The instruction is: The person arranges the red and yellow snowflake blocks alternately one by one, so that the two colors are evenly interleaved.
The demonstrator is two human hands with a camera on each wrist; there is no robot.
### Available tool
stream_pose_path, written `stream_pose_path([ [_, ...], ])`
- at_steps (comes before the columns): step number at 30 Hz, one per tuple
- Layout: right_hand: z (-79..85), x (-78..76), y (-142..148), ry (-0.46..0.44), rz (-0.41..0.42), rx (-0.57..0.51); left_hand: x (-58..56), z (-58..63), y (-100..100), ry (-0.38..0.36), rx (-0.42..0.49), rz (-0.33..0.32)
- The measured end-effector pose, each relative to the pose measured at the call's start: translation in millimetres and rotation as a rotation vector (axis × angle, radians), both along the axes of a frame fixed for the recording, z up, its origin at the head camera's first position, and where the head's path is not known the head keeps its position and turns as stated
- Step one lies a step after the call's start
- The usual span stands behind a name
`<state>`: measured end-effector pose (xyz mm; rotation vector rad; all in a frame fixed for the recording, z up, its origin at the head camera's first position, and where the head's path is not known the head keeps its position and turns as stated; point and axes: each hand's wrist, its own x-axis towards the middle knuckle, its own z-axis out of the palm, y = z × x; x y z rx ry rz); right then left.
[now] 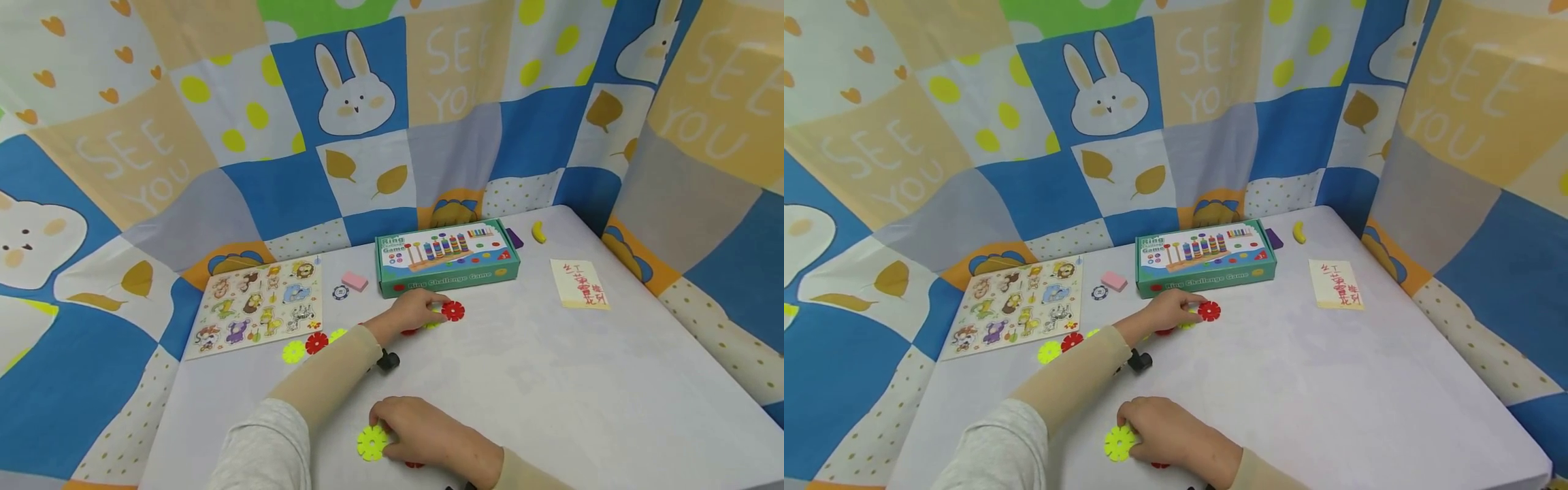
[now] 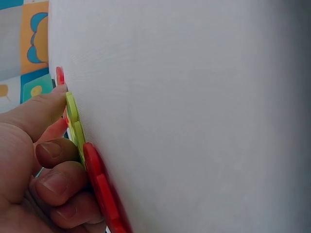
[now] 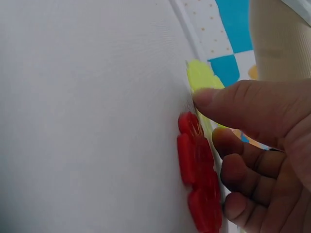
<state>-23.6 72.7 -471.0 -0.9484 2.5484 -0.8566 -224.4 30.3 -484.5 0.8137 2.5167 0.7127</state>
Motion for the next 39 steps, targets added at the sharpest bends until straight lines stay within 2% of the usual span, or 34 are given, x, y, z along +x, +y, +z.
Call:
stream_pose_path([
  [6, -2.1, 0.0, -1.0, 0.002, 0.007, -0.026, -0.1, 4.1, -0.7, -0.031, 0.011, 0.009],
  [13, -4.9, 2.1, -12.5, 0.068, -0.023, 0.086, -0.5, 6.1, 0.7, -0.018, 0.004, -0.006],
  [17, -1.8, 1.7, -15.9, 0.021, -0.055, 0.124, -0.7, 6.6, 1.2, -0.011, 0.006, -0.006],
  [20, 0.1, 3.7, -17.0, -0.013, -0.053, 0.113, -0.5, 4.7, 1.5, -0.015, 0.004, 0.004],
  [24, 1.4, 9.3, -18.1, -0.057, -0.025, 0.049, 0.3, 2.4, 1.8, -0.017, -0.011, 0.019],
  [32, 1.2, 12.9, -15.5, -0.066, 0.024, -0.051, 0.9, 2.9, 0.9, -0.016, 0.007, 0.020],
  [37, -1.9, 9.8, -13.2, -0.070, 0.038, -0.224, 0.2, 1.0, 0.8, -0.004, -0.002, 0.017],
  [39, -2.6, 8.4, -11.0, -0.103, 0.033, -0.302, 0.0, -0.2, 0.6, 0.003, -0.006, 0.015],
])
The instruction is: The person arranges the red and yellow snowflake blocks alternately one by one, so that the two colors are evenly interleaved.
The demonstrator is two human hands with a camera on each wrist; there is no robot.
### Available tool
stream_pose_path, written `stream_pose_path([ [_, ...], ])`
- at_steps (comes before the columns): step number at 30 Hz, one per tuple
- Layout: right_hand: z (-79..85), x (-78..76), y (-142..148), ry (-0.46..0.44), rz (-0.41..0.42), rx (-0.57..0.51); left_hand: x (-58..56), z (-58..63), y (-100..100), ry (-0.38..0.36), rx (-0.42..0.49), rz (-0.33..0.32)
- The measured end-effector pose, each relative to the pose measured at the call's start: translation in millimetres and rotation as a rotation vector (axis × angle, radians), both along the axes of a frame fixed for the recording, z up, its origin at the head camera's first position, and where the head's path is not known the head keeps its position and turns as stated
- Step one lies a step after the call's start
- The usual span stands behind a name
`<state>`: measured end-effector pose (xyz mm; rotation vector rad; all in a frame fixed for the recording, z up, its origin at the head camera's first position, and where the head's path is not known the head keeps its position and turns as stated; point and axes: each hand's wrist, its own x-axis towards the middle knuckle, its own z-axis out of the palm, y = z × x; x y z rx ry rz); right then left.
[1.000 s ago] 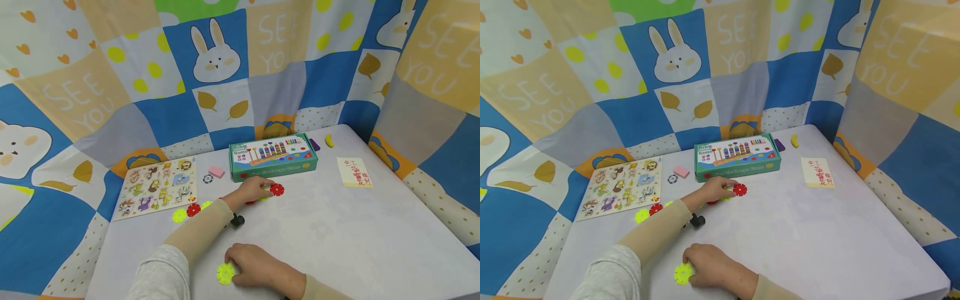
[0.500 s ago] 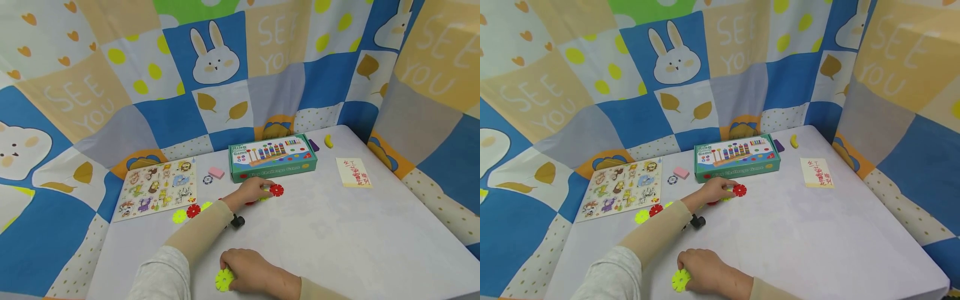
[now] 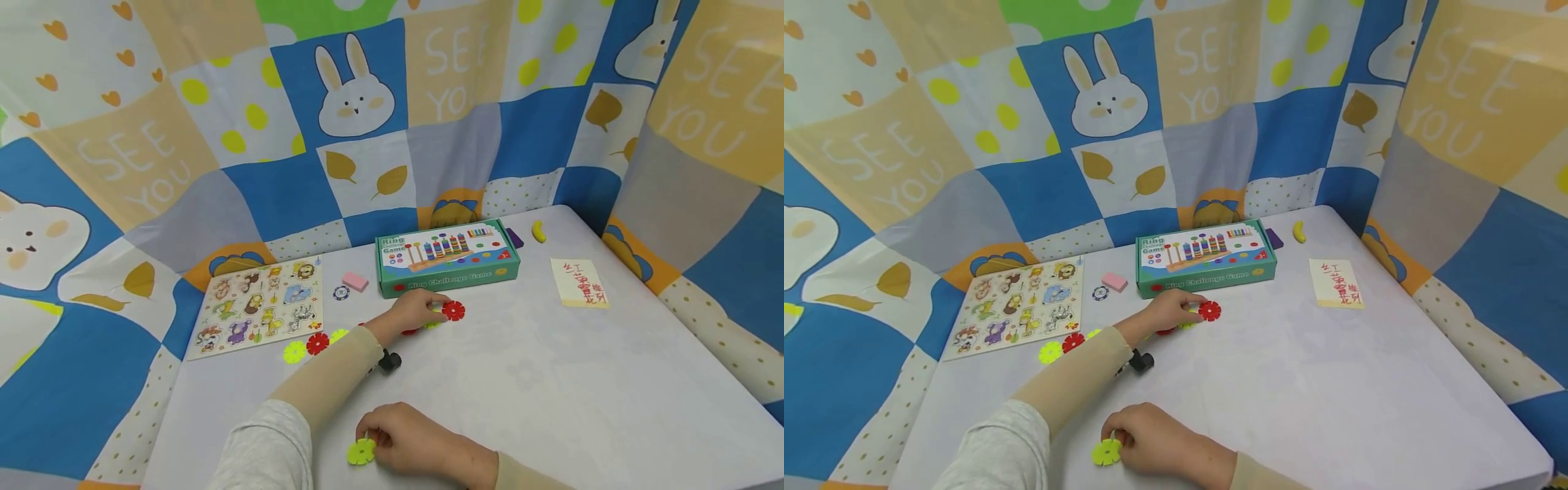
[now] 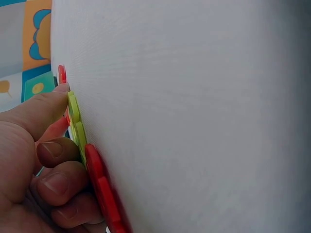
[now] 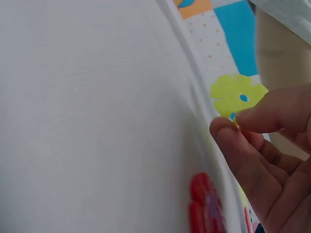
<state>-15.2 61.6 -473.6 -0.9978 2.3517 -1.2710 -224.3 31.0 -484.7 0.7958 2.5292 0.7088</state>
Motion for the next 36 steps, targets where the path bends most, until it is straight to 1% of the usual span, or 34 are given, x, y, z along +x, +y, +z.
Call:
stream_pose_path([
  [3, 1.9, -2.5, 6.2, -0.147, -0.013, -0.109, -0.1, -1.6, -0.2, 0.010, -0.001, -0.004],
  [7, 10.1, -6.4, 17.9, -0.387, -0.048, -0.221, 0.2, -2.0, -0.6, 0.018, 0.011, -0.007],
  [9, 15.4, -8.7, 23.6, -0.452, -0.063, -0.255, 0.5, -1.9, -0.5, 0.021, 0.014, -0.009],
  [11, 20.7, -11.2, 28.9, -0.495, -0.081, -0.280, 0.7, -1.7, -0.5, 0.025, 0.012, -0.011],
  [21, 44.1, -23.0, 54.9, -0.597, -0.209, -0.360, -0.7, -3.0, -0.3, 0.034, 0.014, -0.023],
  [23, 47.6, -25.8, 60.7, -0.627, -0.248, -0.381, -0.9, -3.4, -0.7, 0.032, 0.023, -0.020],
  [27, 53.1, -31.3, 73.8, -0.660, -0.325, -0.426, -0.9, -4.1, -1.5, 0.025, 0.042, -0.013],
  [32, 57.4, -38.2, 89.8, -0.651, -0.425, -0.459, -0.9, -4.6, -1.5, 0.022, 0.049, -0.019],
  [36, 64.3, -43.3, 101.5, -0.643, -0.523, -0.467, 0.5, -2.0, -0.1, 0.005, 0.029, -0.002],
])
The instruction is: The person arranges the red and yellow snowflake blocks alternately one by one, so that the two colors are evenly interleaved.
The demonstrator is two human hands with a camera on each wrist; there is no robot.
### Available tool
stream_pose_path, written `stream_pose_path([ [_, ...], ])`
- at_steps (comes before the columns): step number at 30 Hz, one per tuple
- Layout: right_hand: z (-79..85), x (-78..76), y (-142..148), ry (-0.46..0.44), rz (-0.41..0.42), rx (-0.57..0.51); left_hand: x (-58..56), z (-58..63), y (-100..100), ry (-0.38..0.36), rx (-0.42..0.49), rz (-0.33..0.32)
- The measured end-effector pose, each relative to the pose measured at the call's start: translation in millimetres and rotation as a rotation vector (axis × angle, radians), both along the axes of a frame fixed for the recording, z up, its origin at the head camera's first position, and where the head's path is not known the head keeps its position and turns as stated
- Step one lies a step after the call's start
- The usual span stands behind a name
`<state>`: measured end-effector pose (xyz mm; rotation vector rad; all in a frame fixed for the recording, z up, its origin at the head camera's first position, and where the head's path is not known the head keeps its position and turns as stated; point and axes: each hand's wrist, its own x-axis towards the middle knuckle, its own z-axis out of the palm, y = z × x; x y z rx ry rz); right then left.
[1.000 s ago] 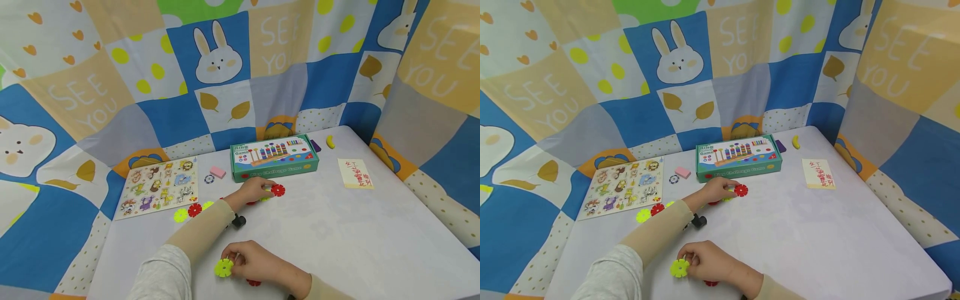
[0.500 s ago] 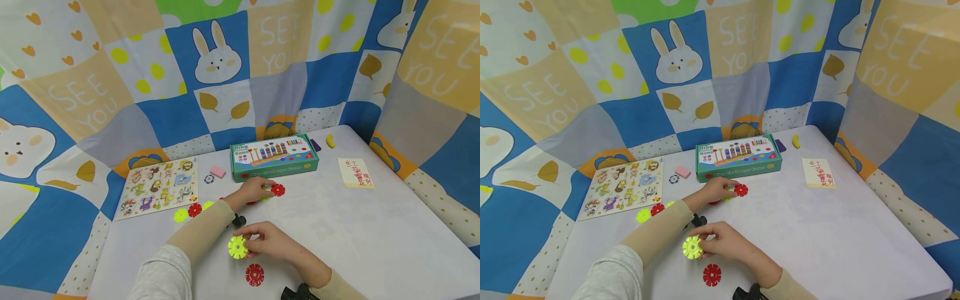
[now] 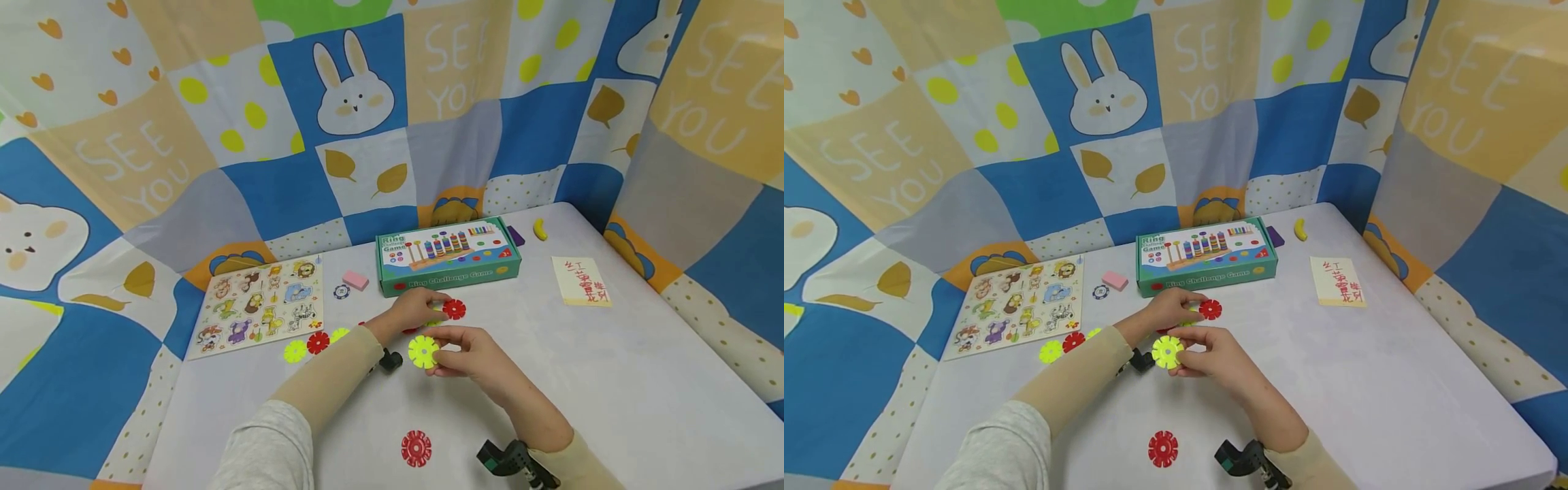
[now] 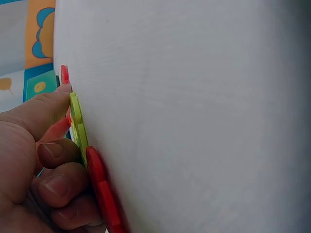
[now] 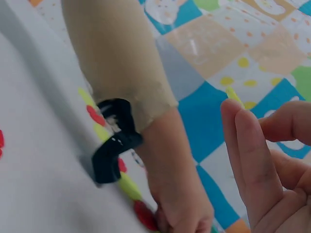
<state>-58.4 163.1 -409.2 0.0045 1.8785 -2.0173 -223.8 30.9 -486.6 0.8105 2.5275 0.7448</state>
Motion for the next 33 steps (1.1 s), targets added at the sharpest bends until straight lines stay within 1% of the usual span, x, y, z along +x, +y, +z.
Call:
stream_pose_path([
  [4, 4.6, -7.5, 11.4, -0.009, -0.092, 0.025, 1.7, 4.1, 0.5, -0.007, -0.026, 0.016],
  [6, 5.0, -11.5, 17.4, -0.008, -0.125, 0.036, 1.6, 3.9, 0.3, -0.005, -0.034, 0.021],
  [9, 3.9, -17.4, 27.6, 0.006, -0.150, 0.055, 0.4, 1.7, 0.0, 0.008, -0.036, 0.021],
  [15, -3.5, -31.7, 51.9, 0.043, -0.173, 0.105, -1.6, -0.8, -0.5, 0.016, -0.019, -0.001],
  [18, -9.9, -42.9, 63.6, 0.040, -0.196, 0.163, -2.3, -0.4, -0.7, 0.022, -0.029, -0.001],
  [23, -25.9, -65.8, 79.7, -0.021, -0.248, 0.311, -2.3, 1.7, -0.6, 0.011, -0.046, 0.000],
  [25, -33.1, -73.5, 84.4, -0.043, -0.253, 0.380, -1.7, 2.5, -0.3, 0.001, -0.047, 0.000],
  [27, -40.8, -79.9, 88.1, -0.063, -0.253, 0.428, -1.0, 2.8, 0.1, -0.003, -0.045, 0.003],
  [30, -51.6, -86.3, 91.9, -0.070, -0.218, 0.517, 0.0, 2.7, 0.6, -0.009, -0.046, 0.004],
  [33, -59.8, -90.7, 93.2, -0.057, -0.177, 0.573, -0.7, 2.2, 1.0, -0.012, -0.051, 0.006],
])
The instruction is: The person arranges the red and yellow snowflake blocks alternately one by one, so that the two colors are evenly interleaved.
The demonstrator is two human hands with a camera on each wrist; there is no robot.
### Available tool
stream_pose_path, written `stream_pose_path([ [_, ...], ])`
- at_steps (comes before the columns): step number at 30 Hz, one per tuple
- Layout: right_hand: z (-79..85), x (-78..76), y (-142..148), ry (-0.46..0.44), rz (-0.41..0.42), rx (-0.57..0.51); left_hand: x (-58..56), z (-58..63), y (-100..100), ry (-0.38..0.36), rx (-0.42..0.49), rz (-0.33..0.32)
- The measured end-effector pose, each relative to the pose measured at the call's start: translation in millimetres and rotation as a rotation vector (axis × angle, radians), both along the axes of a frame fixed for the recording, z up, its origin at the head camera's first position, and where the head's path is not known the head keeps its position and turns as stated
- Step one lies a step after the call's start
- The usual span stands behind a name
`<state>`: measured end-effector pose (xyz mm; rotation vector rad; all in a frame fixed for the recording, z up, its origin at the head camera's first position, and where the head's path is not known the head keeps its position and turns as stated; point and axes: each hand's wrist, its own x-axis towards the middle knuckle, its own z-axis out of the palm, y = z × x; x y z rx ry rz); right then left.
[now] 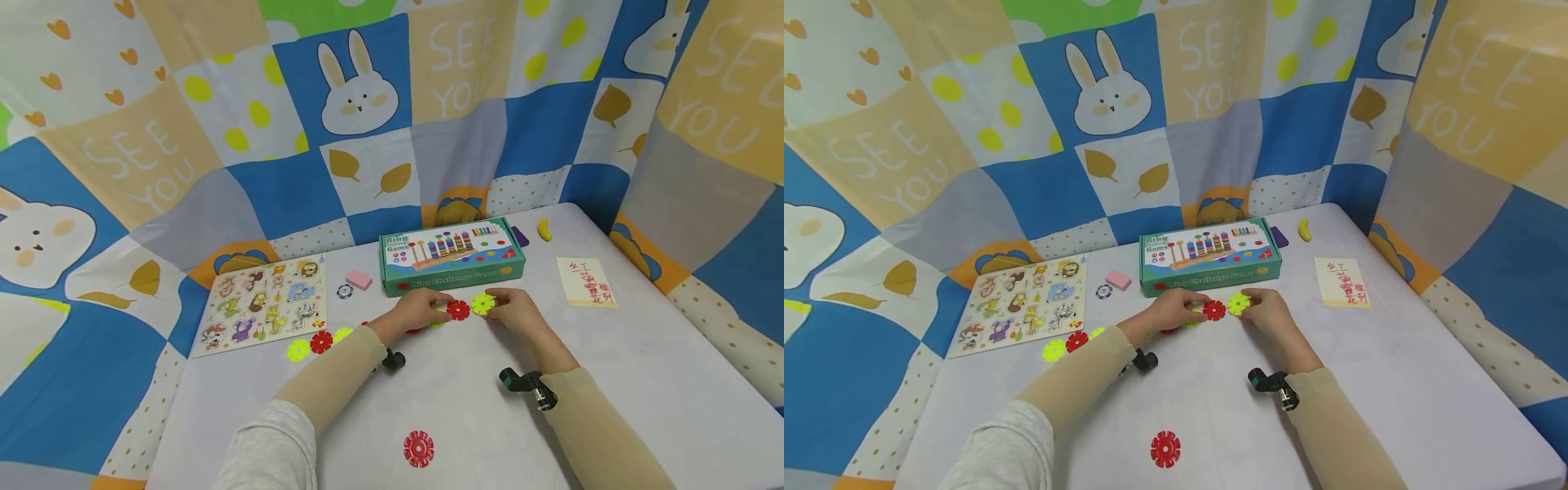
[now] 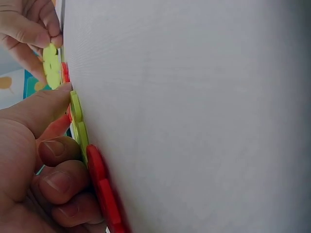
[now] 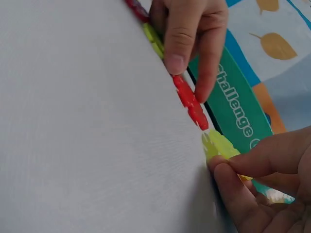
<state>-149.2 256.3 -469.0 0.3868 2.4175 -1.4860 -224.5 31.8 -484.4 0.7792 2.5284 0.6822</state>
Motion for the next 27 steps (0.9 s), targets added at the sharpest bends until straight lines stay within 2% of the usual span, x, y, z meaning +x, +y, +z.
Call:
stream_pose_path([
  [4, -6.1, -3.5, -3.2, 0.027, 0.046, 0.066, -1.0, -1.0, -1.0, 0.005, 0.005, -0.001],
  [10, -10.3, -6.1, -8.9, 0.165, 0.142, 0.307, -1.1, -1.5, -2.1, 0.020, 0.020, -0.018],
  [13, -14.1, -6.2, -8.8, 0.213, 0.174, 0.378, 0.2, -1.9, -2.2, 0.013, 0.022, -0.030],
  [21, -18.3, -5.8, -4.3, 0.215, 0.181, 0.343, 4.2, -2.4, 1.3, 0.039, -0.005, -0.056],
  [27, -20.9, -5.4, -1.0, 0.205, 0.159, 0.313, 5.6, 2.7, 9.5, 0.058, 0.013, -0.070],
])
